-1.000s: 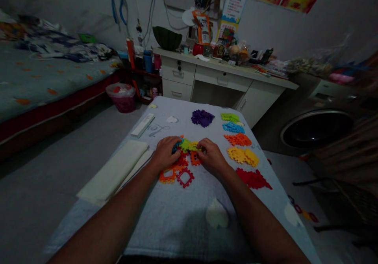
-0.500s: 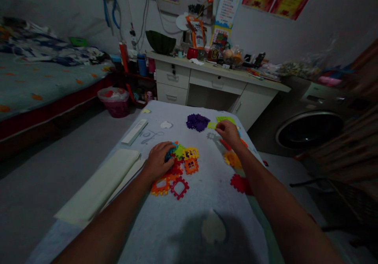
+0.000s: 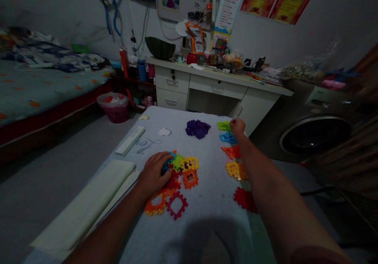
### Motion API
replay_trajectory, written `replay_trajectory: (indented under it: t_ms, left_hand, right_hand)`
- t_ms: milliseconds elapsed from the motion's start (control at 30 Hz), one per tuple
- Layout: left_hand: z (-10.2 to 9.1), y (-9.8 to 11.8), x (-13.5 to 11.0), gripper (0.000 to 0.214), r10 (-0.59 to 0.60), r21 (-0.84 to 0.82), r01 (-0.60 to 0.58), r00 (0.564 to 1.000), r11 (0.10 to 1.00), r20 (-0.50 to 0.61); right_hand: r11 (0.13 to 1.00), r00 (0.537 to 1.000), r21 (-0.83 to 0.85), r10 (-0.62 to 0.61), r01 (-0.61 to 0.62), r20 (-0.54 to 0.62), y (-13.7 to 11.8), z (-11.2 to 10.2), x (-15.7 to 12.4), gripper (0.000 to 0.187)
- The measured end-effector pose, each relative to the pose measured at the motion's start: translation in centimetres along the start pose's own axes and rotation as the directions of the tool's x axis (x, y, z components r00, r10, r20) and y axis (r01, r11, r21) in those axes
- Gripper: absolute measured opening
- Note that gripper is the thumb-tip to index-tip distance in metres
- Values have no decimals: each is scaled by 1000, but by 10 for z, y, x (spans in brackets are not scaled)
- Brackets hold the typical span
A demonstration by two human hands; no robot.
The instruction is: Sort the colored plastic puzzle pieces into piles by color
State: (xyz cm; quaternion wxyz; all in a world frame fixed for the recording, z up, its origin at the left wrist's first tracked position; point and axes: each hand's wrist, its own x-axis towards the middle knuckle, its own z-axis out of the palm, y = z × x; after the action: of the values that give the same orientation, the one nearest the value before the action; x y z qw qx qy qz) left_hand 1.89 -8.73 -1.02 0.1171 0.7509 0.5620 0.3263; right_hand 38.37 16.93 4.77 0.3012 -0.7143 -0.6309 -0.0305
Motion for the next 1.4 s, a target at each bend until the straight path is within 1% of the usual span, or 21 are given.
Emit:
replay_trajectory:
  t_ms: [100, 167, 300, 400, 467, 567, 667, 733, 767, 800, 833, 867, 933, 967, 1000, 1033, 1067, 1167, 1267, 1400]
  left_hand:
    - [-2, 3, 0, 44, -8, 3, 8, 1000, 1000, 3]
    - [-4, 5, 1, 43, -13, 8, 13, 1000, 1000, 10]
    - [-7, 8, 1, 44, -25, 9, 25, 999, 1000, 28]
    - [-6, 6, 1, 44, -29, 3, 29, 999, 1000, 27]
    - [-4, 4, 1, 45, -19, -1, 19, 1000, 1000, 22]
    - [-2, 2, 0, 46, -5, -4, 6, 1000, 1000, 17]
    - [-2, 2, 1, 45, -2, -2, 2, 1000, 1000, 19]
    - [-3, 3, 1, 45, -1, 0, 1, 1000, 1000, 21]
    - [-4, 4, 2, 45, 0, -2, 0, 1000, 1000, 19]
    - [-4, 5, 2, 45, 1, -5, -1, 1000, 1000, 18]
    - [-5, 6, 2, 45, 3, -10, -3, 1000, 1000, 18]
    - [-5, 7, 2, 44, 6, -14, -6, 1000, 1000, 20]
    - [-7, 9, 3, 44, 11, -20, -10, 1000, 1000, 25]
    - [-8, 10, 3, 44, 14, -22, -13, 1000, 1000, 28]
    - [-8, 11, 3, 43, 16, -26, -16, 999, 1000, 30]
    - [-9, 11, 3, 43, 19, -31, -18, 999, 999, 29]
    - [-9, 11, 3, 42, 21, -37, -20, 999, 999, 27]
    - [-9, 12, 3, 41, 21, -46, -21, 1000, 999, 13]
    - [-9, 13, 3, 42, 17, -37, -17, 1000, 999, 5]
    - [-11, 16, 4, 41, 14, -39, -14, 1000, 999, 12]
  right_hand:
    - [998, 998, -41, 53, -51, 38, 3, 6, 3, 27]
    - [997, 996, -60, 59, -55, 68, 4, 9, 4, 29]
    - [998, 994, -52, 32, -27, 103, 6, 15, 2, 32]
    - [1000, 995, 5, -5, 5, 102, 8, 16, -1, 33]
    - [998, 996, 55, -21, 17, 83, 9, 12, -4, 32]
    - [993, 997, 108, -45, 39, 61, 5, 1, -10, 29]
    - [986, 992, 137, -104, 94, 70, -10, -16, -20, 26]
    - [978, 979, 154, -163, 143, 121, -26, -27, -32, 23]
    - [970, 965, 167, -202, 174, 167, -35, -32, -40, 21]
    - [959, 941, 188, -252, 212, 224, -45, -37, -50, 19]
    - [942, 904, 217, -313, 257, 290, -54, -42, -61, 17]
    - [920, 854, 250, -376, 300, 359, -64, -45, -74, 15]
    - [854, 708, 339, -517, 394, 480, -81, -51, -104, 13]
    - [831, 646, 366, -556, 419, 523, -89, -53, -120, 13]
    - [816, 604, 380, -578, 436, 549, -95, -54, -135, 14]
    - [804, 571, 391, -594, 449, 567, -101, -54, -149, 16]
    - [798, 557, 397, -601, 453, 573, -105, -54, -161, 20]
    - [789, 551, 409, -613, 457, 567, -115, -50, -187, 29]
    - [795, 563, 403, -606, 454, 562, -121, -46, -199, 31]
    - [824, 641, 398, -565, 403, 520, -122, -42, -206, 24]
